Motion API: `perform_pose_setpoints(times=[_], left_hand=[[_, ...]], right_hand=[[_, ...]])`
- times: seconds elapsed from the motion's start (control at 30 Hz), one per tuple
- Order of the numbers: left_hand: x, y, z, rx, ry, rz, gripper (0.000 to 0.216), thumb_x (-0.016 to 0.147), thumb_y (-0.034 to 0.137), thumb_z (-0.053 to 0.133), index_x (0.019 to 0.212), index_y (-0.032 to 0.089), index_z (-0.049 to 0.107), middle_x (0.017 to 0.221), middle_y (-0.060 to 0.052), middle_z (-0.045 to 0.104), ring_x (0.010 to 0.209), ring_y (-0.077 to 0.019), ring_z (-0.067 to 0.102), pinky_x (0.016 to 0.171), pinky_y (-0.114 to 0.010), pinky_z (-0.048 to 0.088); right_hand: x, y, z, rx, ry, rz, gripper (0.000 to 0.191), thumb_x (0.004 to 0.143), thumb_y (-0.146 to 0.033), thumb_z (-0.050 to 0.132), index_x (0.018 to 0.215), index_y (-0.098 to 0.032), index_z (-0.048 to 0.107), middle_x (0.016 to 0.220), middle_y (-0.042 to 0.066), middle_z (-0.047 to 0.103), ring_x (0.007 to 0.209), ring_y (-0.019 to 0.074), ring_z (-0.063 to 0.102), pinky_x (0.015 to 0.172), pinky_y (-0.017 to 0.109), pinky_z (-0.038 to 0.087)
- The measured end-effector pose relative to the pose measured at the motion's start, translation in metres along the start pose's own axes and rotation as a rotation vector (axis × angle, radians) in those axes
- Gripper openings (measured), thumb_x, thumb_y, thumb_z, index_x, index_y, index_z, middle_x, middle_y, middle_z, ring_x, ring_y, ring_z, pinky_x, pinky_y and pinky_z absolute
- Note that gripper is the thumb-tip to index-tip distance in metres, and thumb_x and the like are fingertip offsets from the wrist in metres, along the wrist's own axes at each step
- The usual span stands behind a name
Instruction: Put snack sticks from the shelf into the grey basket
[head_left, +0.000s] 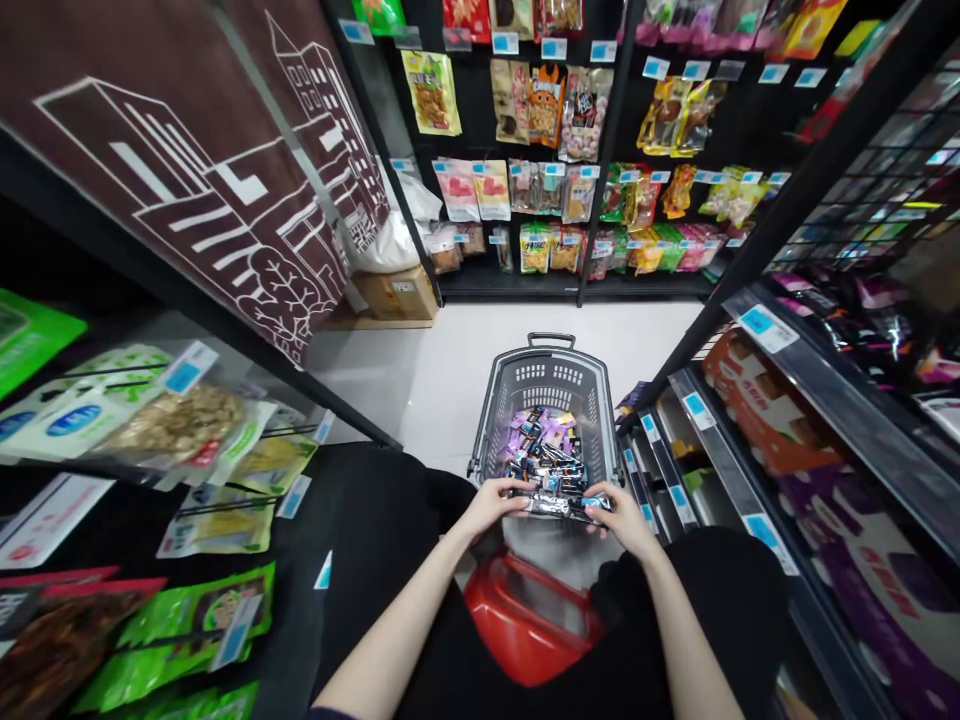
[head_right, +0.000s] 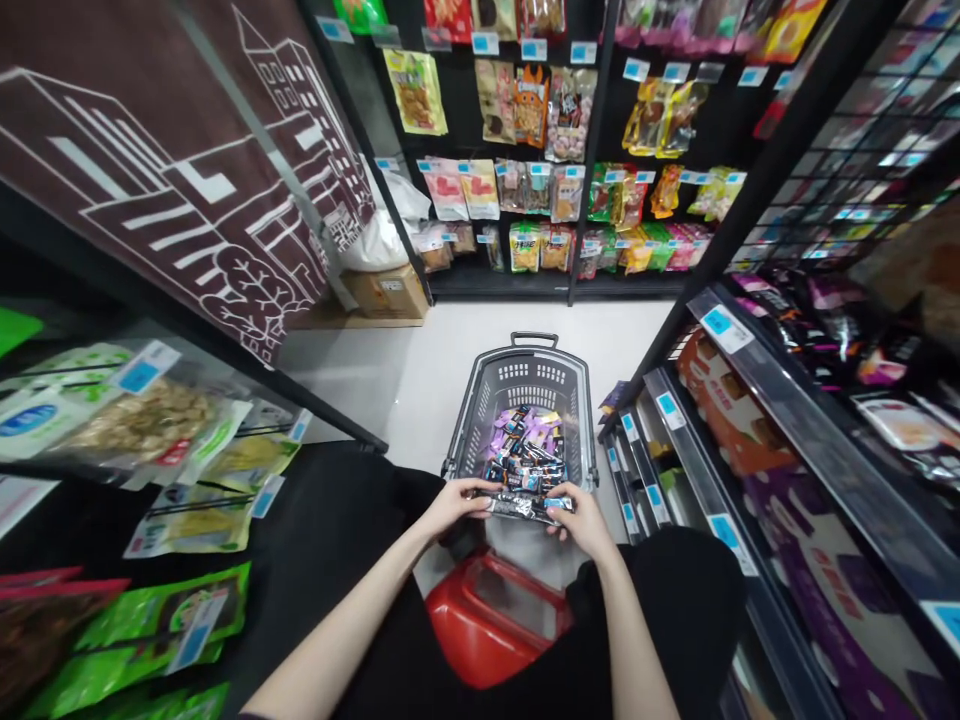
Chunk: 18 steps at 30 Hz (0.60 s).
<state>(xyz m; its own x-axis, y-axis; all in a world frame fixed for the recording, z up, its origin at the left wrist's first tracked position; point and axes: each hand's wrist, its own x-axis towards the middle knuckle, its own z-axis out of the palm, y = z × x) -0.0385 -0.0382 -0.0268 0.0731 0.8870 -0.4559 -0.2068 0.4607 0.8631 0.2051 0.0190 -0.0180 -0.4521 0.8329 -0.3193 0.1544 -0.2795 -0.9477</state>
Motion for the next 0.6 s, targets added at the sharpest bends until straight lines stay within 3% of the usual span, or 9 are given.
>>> perform_pose_setpoints(times=[0.13,0.23,0.4,0.47,0.6], left_hand=[[0.006,0.000,0.008,-0.032,-0.096,-0.058,0.060,0.059,0.034,0.078,0.111,0.012,0.061,0.090,-0.011,0.070,0.081,-0.0231,0.068,0.076,-0.038,0.055],[0.014,-0.001,0.013,-0.039,-0.084,-0.063,0.056,0.058,0.033,0.078,0.107,0.011,0.062,0.079,-0.009,0.071,0.076,-0.0233,0.069,0.072,-0.035,0.056],[0.023,-0.001,0.014,-0.037,-0.026,-0.047,0.047,0.056,0.031,0.079,0.096,0.009,0.065,0.062,-0.005,0.069,0.066,-0.0213,0.069,0.065,-0.032,0.056],[0.023,0.000,0.013,-0.039,-0.005,-0.037,0.042,0.055,0.029,0.079,0.090,0.009,0.067,0.068,-0.009,0.071,0.062,-0.0202,0.068,0.060,-0.031,0.056],[0.019,0.002,0.013,-0.052,0.031,-0.005,0.031,0.054,0.026,0.079,0.078,0.009,0.068,0.115,-0.018,0.062,0.059,-0.0168,0.067,0.052,-0.029,0.055]], right_hand=[[0.003,0.008,-0.006,0.039,0.060,-0.028,0.040,0.064,-0.048,0.068,0.086,-0.014,0.066,0.070,0.003,0.064,0.045,0.0134,0.060,0.040,0.024,0.046],[0.005,0.011,-0.007,0.026,0.087,-0.037,0.044,0.062,-0.048,0.070,0.090,-0.013,0.070,0.066,0.004,0.066,0.044,0.0132,0.057,0.044,0.028,0.049],[0.009,0.015,-0.002,0.041,0.150,-0.092,0.039,0.058,-0.043,0.074,0.085,-0.014,0.073,0.091,0.010,0.068,0.050,0.0140,0.059,0.043,0.027,0.049],[0.010,0.016,-0.001,0.047,0.152,-0.098,0.037,0.059,-0.042,0.074,0.084,-0.014,0.073,0.096,0.011,0.066,0.050,0.0138,0.060,0.042,0.027,0.048],[0.011,0.015,0.001,0.056,0.136,-0.097,0.031,0.058,-0.041,0.075,0.073,-0.014,0.072,0.088,0.010,0.067,0.049,0.0143,0.060,0.045,0.028,0.048]])
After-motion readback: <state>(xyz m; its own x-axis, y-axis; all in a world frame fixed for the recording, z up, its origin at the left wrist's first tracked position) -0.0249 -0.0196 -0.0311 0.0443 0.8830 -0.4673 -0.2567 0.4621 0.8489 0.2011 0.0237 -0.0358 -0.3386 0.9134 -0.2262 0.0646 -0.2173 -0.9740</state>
